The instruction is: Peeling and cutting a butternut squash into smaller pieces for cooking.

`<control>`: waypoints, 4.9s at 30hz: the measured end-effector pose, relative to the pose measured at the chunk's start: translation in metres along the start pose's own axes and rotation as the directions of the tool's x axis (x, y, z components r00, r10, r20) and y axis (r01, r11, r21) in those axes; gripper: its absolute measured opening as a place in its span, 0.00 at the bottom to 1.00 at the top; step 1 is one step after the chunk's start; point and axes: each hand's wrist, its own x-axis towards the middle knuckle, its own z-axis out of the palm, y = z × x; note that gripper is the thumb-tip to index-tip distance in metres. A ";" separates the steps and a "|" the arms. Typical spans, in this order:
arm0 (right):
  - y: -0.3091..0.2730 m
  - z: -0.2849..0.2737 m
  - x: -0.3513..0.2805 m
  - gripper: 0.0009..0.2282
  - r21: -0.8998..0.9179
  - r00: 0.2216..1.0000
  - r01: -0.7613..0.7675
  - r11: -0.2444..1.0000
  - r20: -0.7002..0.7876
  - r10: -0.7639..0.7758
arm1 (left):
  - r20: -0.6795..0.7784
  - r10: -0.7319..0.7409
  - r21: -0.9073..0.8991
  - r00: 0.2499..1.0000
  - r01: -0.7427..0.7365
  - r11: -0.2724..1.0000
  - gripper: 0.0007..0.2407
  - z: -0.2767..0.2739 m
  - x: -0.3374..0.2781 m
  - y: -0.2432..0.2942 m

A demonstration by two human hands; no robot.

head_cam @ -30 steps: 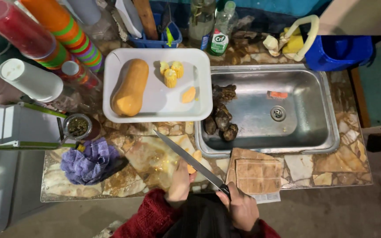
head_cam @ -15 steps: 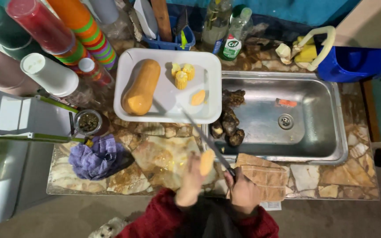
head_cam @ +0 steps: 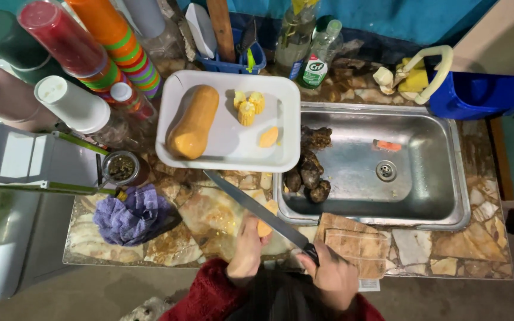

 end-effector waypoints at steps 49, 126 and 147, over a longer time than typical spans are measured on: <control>0.010 -0.002 0.004 0.22 -0.277 0.967 -0.209 0.938 0.086 0.241 | 0.050 0.073 0.013 0.996 -0.074 0.997 0.16 0.004 0.001 0.001; 0.118 0.180 0.019 0.24 0.676 0.620 -0.665 0.317 0.264 0.739 | -0.198 0.477 0.843 0.856 -0.099 0.529 0.17 -0.093 0.406 0.037; 0.081 0.076 0.012 0.19 0.157 0.810 -0.586 0.795 0.069 0.583 | 0.037 0.553 0.614 0.832 -0.456 0.644 0.13 -0.016 0.042 0.090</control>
